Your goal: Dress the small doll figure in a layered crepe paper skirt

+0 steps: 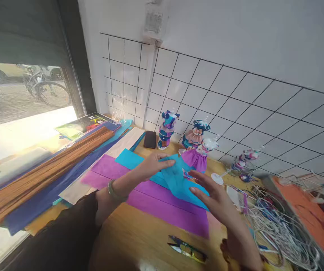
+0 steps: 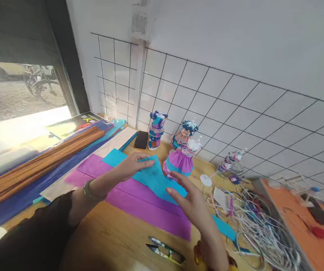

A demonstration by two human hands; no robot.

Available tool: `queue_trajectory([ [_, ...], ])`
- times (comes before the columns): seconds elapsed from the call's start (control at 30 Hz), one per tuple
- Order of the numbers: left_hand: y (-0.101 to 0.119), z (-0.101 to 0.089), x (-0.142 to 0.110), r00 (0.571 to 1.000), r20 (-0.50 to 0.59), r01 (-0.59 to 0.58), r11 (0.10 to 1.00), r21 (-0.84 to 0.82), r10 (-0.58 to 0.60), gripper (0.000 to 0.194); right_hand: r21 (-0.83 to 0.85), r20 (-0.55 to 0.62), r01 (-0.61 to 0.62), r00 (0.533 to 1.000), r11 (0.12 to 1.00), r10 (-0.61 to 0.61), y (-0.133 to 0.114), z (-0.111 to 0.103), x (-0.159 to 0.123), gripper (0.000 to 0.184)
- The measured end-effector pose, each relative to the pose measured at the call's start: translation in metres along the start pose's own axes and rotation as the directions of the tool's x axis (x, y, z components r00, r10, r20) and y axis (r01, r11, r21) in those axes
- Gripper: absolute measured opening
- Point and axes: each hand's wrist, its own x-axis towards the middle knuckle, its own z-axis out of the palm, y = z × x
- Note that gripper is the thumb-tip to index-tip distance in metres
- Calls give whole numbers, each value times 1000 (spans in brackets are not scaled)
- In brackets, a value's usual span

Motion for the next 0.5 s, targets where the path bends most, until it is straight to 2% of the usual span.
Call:
queue_trajectory([
  [0.1,5,3,-7,996,81,-25,999,-29,27,31,68,32,41,999,997,-43,-2,21,11,49],
  [0.2,9,4,-10,994,107,-26,996,-90,36,28,129,88,77,992,989,-89,-3,30,19,29],
  [0.33,9,0,-7,1000,-10,-24,986,-163,23,26,130,76,68,994,989,-78,0,20,19,29],
  [0.5,4,-6,0,996,-90,-12,967,-256,-11,26,148,7,-34,999,988,33,7,-4,14,31],
])
